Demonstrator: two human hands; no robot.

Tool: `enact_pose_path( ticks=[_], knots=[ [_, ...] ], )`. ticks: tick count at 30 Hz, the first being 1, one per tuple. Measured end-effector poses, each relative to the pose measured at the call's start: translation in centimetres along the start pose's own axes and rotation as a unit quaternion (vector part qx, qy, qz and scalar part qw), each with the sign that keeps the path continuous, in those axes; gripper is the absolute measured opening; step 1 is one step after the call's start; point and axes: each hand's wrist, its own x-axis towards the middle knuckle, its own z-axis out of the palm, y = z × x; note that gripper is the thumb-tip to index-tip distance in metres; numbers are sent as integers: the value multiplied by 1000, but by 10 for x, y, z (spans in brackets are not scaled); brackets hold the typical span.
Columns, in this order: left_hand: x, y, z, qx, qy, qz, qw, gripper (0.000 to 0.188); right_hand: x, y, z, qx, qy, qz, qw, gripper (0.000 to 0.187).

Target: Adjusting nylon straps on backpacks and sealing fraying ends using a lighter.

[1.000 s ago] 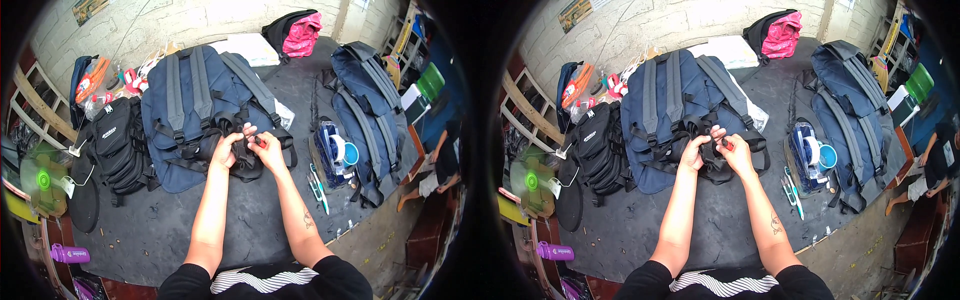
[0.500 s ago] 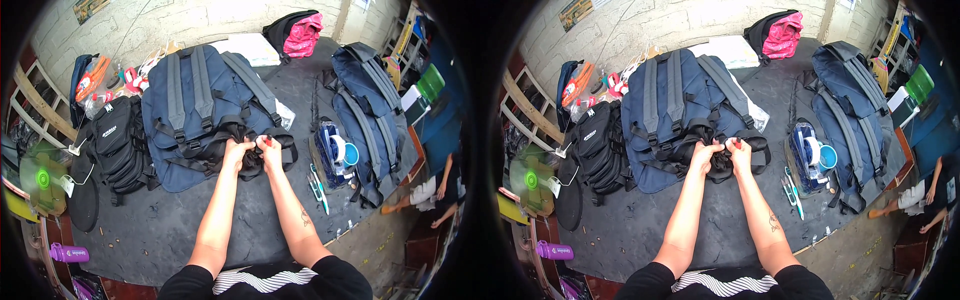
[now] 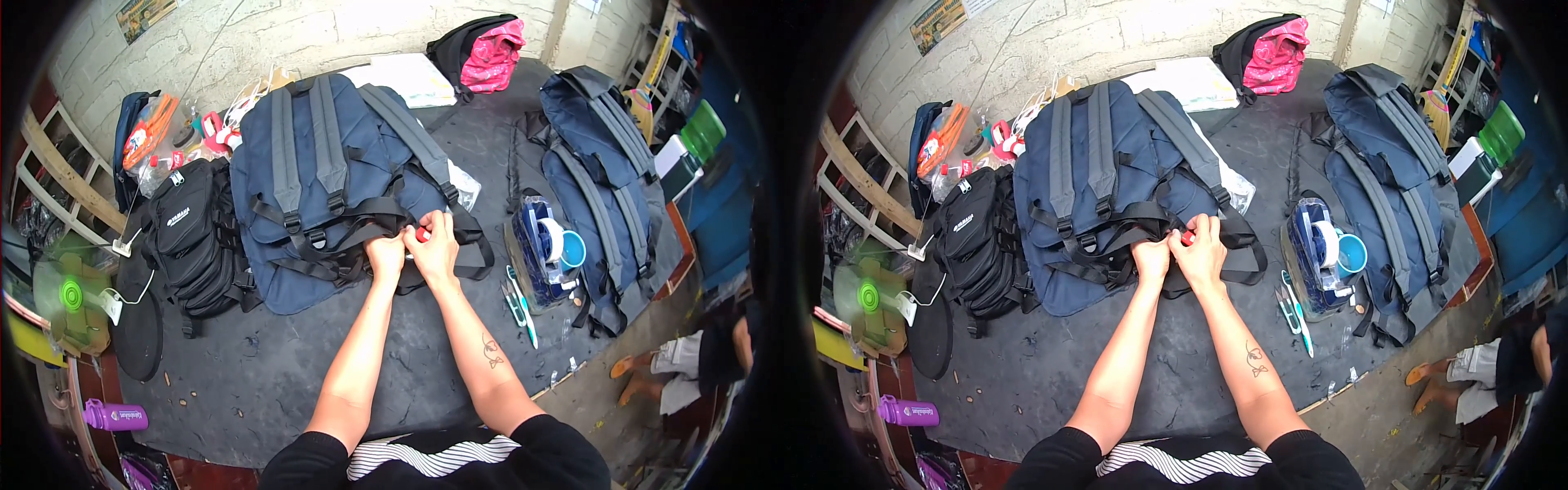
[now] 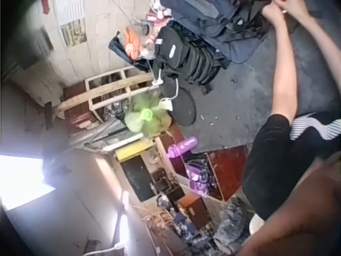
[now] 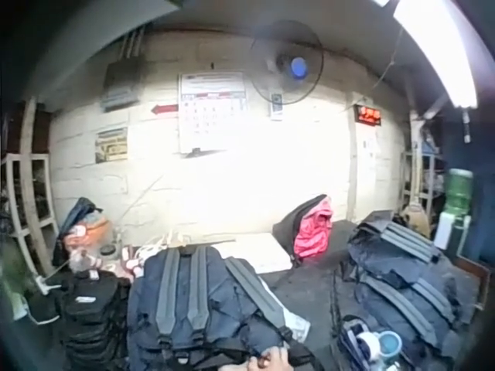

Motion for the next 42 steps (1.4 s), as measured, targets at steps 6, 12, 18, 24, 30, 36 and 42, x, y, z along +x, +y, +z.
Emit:
enact_pose_path(
  ticks=[6,12,18,24,30,36,42],
  knots=[
    [1,-10,-2,-25,-19,13,999,29,0,-4,0,25,9,7,1000,32],
    [4,-16,-1,-45,-17,10,999,29,2,-7,-2,12,-7,6,1000,36],
    [2,-19,-1,-48,-31,5,998,31,5,-4,-6,7,-33,-1,999,38],
    [2,-18,-2,-66,-29,-10,997,33,9,0,-9,26,-70,-46,996,38],
    [2,-9,-4,-72,-43,2,996,32,10,-2,-11,10,-56,-24,998,39],
    [6,-4,-14,-97,-87,-28,991,32,15,6,-7,56,-13,-44,997,38],
    [14,13,-23,-160,-134,-117,971,27,26,40,-4,407,-85,113,903,25]
  ],
)
